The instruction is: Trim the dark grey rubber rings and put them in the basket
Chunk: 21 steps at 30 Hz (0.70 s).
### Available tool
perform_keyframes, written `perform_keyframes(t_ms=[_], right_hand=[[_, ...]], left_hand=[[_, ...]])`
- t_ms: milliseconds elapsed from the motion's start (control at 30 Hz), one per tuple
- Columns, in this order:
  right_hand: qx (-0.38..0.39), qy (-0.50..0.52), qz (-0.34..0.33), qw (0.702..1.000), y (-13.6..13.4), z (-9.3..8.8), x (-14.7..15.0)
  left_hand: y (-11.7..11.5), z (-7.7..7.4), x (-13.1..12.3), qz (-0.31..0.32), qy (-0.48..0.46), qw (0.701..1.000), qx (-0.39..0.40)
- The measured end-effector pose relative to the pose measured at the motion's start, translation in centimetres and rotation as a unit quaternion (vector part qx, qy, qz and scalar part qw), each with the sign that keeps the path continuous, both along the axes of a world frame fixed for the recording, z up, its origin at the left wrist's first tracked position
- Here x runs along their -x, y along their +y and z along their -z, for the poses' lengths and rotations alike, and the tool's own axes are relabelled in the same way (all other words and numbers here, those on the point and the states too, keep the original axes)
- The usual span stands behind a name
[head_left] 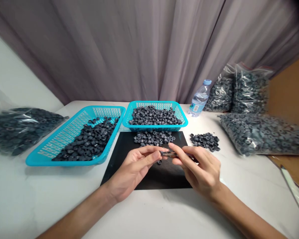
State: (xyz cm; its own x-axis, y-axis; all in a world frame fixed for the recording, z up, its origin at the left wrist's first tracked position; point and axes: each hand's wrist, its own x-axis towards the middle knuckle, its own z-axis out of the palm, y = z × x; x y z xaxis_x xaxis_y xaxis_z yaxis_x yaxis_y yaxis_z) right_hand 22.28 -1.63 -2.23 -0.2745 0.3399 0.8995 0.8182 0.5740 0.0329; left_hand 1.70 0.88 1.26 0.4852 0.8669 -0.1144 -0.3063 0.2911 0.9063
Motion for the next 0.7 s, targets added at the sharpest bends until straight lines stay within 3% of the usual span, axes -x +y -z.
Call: perform_keyframes(t_ms=[700], right_hand=[[-0.085,-0.083,0.029,0.992,-0.03,-0.61,-0.63]], left_hand=[[0.00,-0.13,-0.03,0.039,-0.055,0.995,0.070]])
